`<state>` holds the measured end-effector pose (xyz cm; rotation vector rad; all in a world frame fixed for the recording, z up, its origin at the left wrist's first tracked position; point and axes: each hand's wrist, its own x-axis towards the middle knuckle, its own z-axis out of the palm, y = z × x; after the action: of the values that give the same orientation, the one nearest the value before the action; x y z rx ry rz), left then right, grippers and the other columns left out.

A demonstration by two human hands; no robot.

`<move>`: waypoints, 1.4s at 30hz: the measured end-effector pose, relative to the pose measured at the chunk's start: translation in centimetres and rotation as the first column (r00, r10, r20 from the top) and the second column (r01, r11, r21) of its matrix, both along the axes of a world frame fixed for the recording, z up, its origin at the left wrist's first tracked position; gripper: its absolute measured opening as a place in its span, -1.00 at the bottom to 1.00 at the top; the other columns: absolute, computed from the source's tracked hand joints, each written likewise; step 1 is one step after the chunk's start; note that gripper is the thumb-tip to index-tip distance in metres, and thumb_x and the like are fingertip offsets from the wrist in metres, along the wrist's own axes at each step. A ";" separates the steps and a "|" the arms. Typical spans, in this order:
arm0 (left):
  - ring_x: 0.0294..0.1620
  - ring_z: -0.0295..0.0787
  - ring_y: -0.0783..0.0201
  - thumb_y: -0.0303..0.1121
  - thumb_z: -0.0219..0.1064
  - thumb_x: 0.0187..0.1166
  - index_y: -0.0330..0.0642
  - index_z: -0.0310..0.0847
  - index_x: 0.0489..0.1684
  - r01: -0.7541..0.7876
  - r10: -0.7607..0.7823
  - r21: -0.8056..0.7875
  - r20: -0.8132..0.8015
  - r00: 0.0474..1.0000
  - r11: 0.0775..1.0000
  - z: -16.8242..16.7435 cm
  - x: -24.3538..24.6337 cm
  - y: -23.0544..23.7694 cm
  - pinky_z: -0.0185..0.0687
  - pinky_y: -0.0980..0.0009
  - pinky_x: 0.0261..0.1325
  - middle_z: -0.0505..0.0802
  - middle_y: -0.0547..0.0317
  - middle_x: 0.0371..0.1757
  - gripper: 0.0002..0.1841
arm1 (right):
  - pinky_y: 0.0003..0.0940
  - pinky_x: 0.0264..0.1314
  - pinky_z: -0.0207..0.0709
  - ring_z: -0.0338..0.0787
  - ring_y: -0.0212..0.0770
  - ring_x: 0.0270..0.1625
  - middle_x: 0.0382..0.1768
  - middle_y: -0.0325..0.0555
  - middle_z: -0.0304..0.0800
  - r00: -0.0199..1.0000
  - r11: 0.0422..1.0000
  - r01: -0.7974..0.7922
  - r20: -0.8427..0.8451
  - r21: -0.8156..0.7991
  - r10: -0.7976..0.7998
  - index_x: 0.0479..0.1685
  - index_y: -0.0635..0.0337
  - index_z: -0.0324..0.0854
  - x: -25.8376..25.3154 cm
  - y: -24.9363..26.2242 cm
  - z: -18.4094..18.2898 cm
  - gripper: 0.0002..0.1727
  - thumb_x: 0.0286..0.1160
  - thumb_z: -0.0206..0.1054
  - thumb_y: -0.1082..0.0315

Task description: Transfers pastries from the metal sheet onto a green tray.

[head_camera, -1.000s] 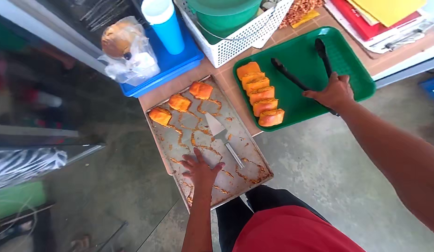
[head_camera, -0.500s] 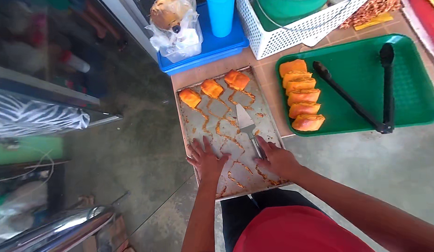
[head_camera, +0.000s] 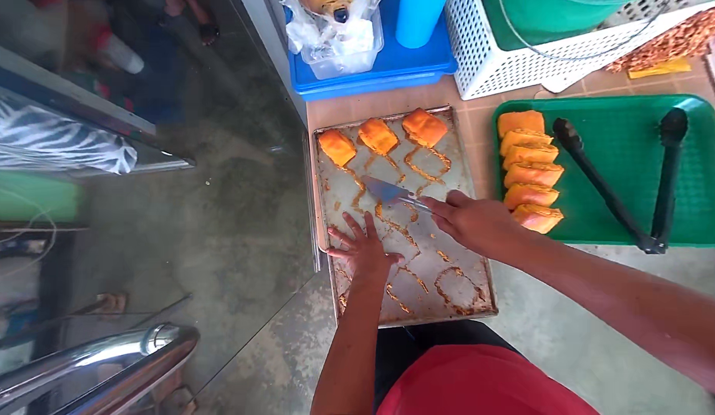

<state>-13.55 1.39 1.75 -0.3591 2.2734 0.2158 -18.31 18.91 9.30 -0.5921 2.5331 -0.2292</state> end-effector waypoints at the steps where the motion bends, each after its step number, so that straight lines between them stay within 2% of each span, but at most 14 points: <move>1: 0.80 -0.69 -0.66 0.41 0.51 0.20 0.25 -0.44 0.97 0.004 -0.004 0.006 0.001 1.000 1.000 0.0 0.1 -0.1 -0.40 -0.82 0.43 -0.52 -0.24 0.89 0.33 | 0.16 -0.18 0.66 0.81 0.29 -0.19 0.14 0.34 0.69 1.000 0.999 -0.018 0.025 0.026 0.017 0.75 0.08 0.40 -0.9 -1.7 -0.2 -0.47 0.84 0.14 0.26; 3: 0.80 -0.70 -0.67 0.42 0.50 0.20 0.24 -0.43 0.97 0.008 -0.008 0.022 -0.004 1.000 1.000 -0.2 0.4 -0.1 -0.43 -0.82 0.43 -0.53 -0.22 0.90 0.33 | 0.19 -0.11 0.67 0.82 0.31 -0.11 0.26 0.35 0.64 0.998 0.997 -0.043 0.058 0.063 0.040 0.81 0.04 0.31 -2.6 -5.4 -0.9 -0.44 0.84 0.11 0.29; 6: 0.81 -0.66 -0.66 0.41 0.51 0.19 0.25 -0.41 0.97 0.002 -0.001 0.036 -0.025 1.000 0.999 -0.2 0.2 -0.3 -0.43 -0.81 0.44 -0.50 -0.22 0.90 0.33 | 0.15 -0.09 0.69 0.82 0.28 -0.08 0.25 0.31 0.64 0.998 0.997 -0.063 0.031 0.039 0.062 0.80 0.08 0.31 -4.0 -7.9 -0.3 -0.44 0.82 0.13 0.32; 9: 0.80 -0.67 -0.67 0.40 0.51 0.21 0.25 -0.42 0.97 0.002 -0.002 0.050 -0.005 1.000 0.999 -0.2 0.0 -0.5 -0.43 -0.82 0.43 -0.52 -0.22 0.90 0.32 | 0.15 -0.23 0.67 0.82 0.25 -0.21 0.06 0.30 0.74 0.998 0.997 -0.056 -0.038 -0.051 0.054 0.67 0.14 0.49 -1.7 -4.1 0.8 -0.50 0.76 0.21 0.34; 11: 0.80 -0.68 -0.67 0.40 0.51 0.21 0.25 -0.42 0.97 0.000 0.000 0.059 -0.004 1.000 0.998 -0.3 0.0 -0.5 -0.45 -0.82 0.43 -0.51 -0.23 0.90 0.32 | 0.10 -0.30 0.64 0.79 0.22 -0.29 -0.01 0.30 0.73 0.999 0.999 -0.040 -0.035 -0.022 0.039 0.67 0.14 0.50 -1.0 -3.0 0.6 -0.50 0.77 0.19 0.35; 14: 0.81 -0.68 -0.65 0.42 0.50 0.20 0.26 -0.42 0.97 0.011 -0.010 0.053 -0.018 1.000 0.999 -0.5 0.5 -0.4 -0.45 -0.80 0.44 -0.50 -0.19 0.91 0.32 | 0.19 -0.07 0.66 0.81 0.31 -0.07 0.27 0.34 0.64 0.995 0.996 0.037 0.088 0.079 -0.044 0.82 0.00 0.30 -3.0 -6.7 -1.3 -0.41 0.79 0.15 0.35; 16: 0.81 -0.65 -0.64 0.43 0.49 0.20 0.27 -0.43 0.97 0.012 -0.011 0.045 -0.022 1.000 0.999 -0.4 0.3 -0.7 -0.43 -0.81 0.44 -0.48 -0.18 0.92 0.32 | 0.18 -0.01 0.67 0.80 0.30 -0.01 0.27 0.31 0.64 0.994 0.997 0.058 0.088 0.047 -0.062 0.82 -0.02 0.28 -4.4 -8.8 -1.7 -0.41 0.80 0.14 0.33; 21: 0.81 -0.66 -0.65 0.42 0.49 0.21 0.25 -0.42 0.97 0.014 -0.014 0.054 -0.002 1.000 0.998 -0.1 -0.1 -0.7 -0.42 -0.80 0.44 -0.48 -0.19 0.91 0.32 | 0.15 -0.25 0.67 0.82 0.24 -0.26 -0.06 0.29 0.77 0.998 0.993 0.028 -0.055 -0.115 -0.035 0.66 0.17 0.50 -1.0 -2.3 -0.2 -0.51 0.79 0.18 0.32; 24: 0.81 -0.67 -0.65 0.43 0.48 0.22 0.24 -0.43 0.97 0.019 -0.019 0.055 0.006 1.000 0.998 -0.3 0.3 -0.6 -0.44 -0.80 0.44 -0.51 -0.20 0.91 0.32 | 0.25 -0.09 0.64 0.82 0.37 -0.09 0.12 0.39 0.74 0.995 0.995 0.100 0.032 -0.007 -0.099 0.73 0.16 0.40 -2.1 -4.0 -1.0 -0.48 0.82 0.13 0.31; 27: 0.81 -0.64 -0.65 0.44 0.47 0.21 0.26 -0.44 0.97 0.019 -0.019 0.036 -0.002 1.000 0.999 -0.1 0.0 -0.6 -0.43 -0.79 0.45 -0.49 -0.18 0.91 0.32 | 0.25 0.00 0.66 0.81 0.35 0.03 0.24 0.36 0.68 0.993 0.994 0.110 0.033 0.024 -0.110 0.79 0.09 0.32 -5.4 -8.1 -2.5 -0.45 0.83 0.11 0.30; 33: 0.81 -0.62 -0.66 0.42 0.48 0.21 0.21 -0.42 0.97 0.026 -0.025 0.057 -0.018 1.000 0.998 -0.2 0.0 -0.7 -0.39 -0.80 0.44 -0.44 -0.22 0.92 0.32 | 0.16 -0.25 0.64 0.81 0.24 -0.25 -0.06 0.28 0.77 0.996 0.995 0.084 -0.035 -0.060 -0.086 0.66 0.19 0.50 -1.8 -2.2 0.1 -0.50 0.75 0.21 0.35; 37: 0.81 -0.64 -0.66 0.44 0.47 0.21 0.22 -0.45 0.97 0.031 -0.031 0.045 -0.012 0.999 0.998 -0.2 0.2 -0.6 -0.42 -0.81 0.43 -0.48 -0.20 0.91 0.33 | 0.33 0.00 0.64 0.81 0.42 0.04 0.22 0.42 0.71 0.986 0.985 0.169 -0.012 0.016 -0.169 0.74 0.17 0.37 -5.7 -6.1 -2.2 -0.47 0.82 0.12 0.32; 39: 0.81 -0.61 -0.65 0.44 0.47 0.21 0.22 -0.45 0.97 0.027 -0.027 0.035 -0.010 1.000 0.999 -0.2 0.0 -0.6 -0.40 -0.81 0.44 -0.46 -0.21 0.91 0.33 | 0.28 -0.01 0.65 0.81 0.37 0.04 0.20 0.35 0.71 0.988 0.989 0.151 -0.036 0.001 -0.151 0.76 0.14 0.36 -6.8 -7.0 -2.4 -0.46 0.82 0.12 0.31; 42: 0.81 -0.58 -0.67 0.43 0.47 0.23 0.21 -0.44 0.97 0.032 -0.031 0.036 -0.011 0.999 0.999 -0.1 0.0 -0.6 -0.37 -0.82 0.42 -0.45 -0.22 0.91 0.32 | 0.24 -0.12 0.67 0.83 0.30 -0.10 0.07 0.32 0.77 0.992 0.992 0.109 -0.062 -0.067 -0.113 0.69 0.15 0.45 -4.2 -3.0 -1.1 -0.48 0.76 0.20 0.35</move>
<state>-13.57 0.78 1.62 -0.3036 2.2810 0.2434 -22.53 15.92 8.23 -0.4899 2.6337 -0.3367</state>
